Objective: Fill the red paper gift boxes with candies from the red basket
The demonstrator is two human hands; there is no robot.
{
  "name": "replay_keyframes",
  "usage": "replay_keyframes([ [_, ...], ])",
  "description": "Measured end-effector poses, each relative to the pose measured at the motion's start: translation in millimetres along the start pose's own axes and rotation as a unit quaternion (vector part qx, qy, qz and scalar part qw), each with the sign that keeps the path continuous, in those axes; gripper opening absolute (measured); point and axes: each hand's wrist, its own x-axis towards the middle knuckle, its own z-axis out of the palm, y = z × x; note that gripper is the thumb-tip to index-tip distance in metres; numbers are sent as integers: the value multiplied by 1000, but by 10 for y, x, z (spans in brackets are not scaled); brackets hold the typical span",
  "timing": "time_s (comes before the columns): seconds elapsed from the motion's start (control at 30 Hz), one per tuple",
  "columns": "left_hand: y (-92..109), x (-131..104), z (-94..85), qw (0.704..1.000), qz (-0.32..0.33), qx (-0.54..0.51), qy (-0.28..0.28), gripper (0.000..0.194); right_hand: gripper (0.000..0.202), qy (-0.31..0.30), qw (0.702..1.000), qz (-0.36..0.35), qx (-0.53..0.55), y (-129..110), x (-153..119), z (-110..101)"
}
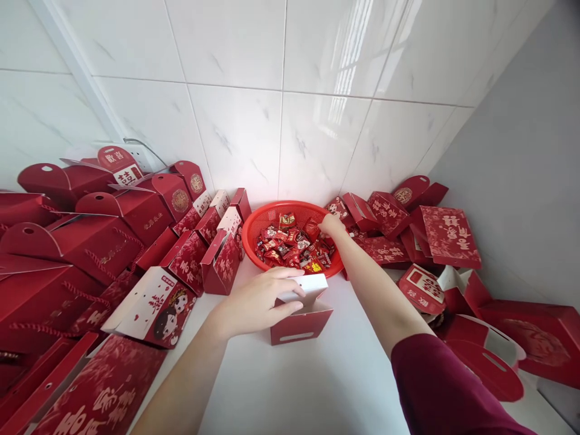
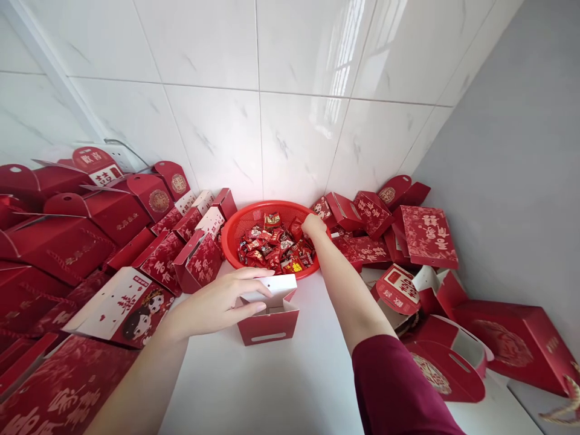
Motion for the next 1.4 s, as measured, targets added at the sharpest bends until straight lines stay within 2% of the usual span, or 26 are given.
replay_keyframes([
  [0.1, 27, 12, -27, 994, -4, -23, 109, 25, 22, -10, 996, -22, 82, -56, -91, -12],
  [0.17, 12, 33, -22, 979, -21, -38, 198, 30, 26, -5, 989, -55, 139, -122, -269, -49],
  [0.23, -12, 59, 4, 963, -51, -37, 263, 40, 29, 7, 976, -102, 190, -218, -573, -97],
  [0.3, -24, 82, 47, 951, -74, -17, 300, 57, 30, 21, 959, -161, 234, -339, -979, -141],
  [0.37, -13, 95, 92, 939, -71, 11, 336, 63, 28, 20, 907, -272, 321, -464, -1408, -171],
  [0.47, 36, 87, 127, 916, -50, 25, 397, 49, 22, 17, 869, -359, 342, -594, -1888, -182],
  [0.53, 67, 68, 117, 904, -63, -25, 422, 33, 14, 41, 859, -387, 333, -608, -2026, -173],
  [0.6, 80, 48, 86, 894, -85, -147, 415, 25, 12, 104, 856, -377, 337, -566, -2032, -156],
  [0.67, 76, 31, 46, 879, -96, -291, 365, 27, 21, 152, 863, -326, 355, -496, -1964, -134],
  [0.7, 71, 24, 27, 872, -97, -347, 332, 29, 24, 144, 869, -300, 367, -462, -1923, -122],
  [0.73, 66, 19, 13, 867, -98, -385, 300, 30, 25, 110, 875, -280, 378, -433, -1886, -109],
  [0.8, 60, 12, -2, 866, -98, -421, 252, 31, 25, 11, 879, -265, 396, -401, -1841, -81],
  [0.87, 59, 12, 1, 870, -93, -429, 224, 32, 25, -49, 871, -266, 411, -400, -1834, -51],
  [1.07, 65, 35, 49, 879, -85, -419, 212, 34, 22, -65, 851, -252, 457, -404, -1852, 10],
  [1.13, 65, 44, 53, 884, -79, -407, 216, 31, 21, -59, 849, -257, 457, -382, -1839, 7],
  [1.3, 40, 67, 12, 921, -66, -306, 233, 24, 19, -9, 866, -279, 415, -339, -1819, -38],
  [1.4, 21, 80, -14, 915, -64, -329, 226, 31, 17, 22, 865, -277, 417, -337, -1825, -49],
])
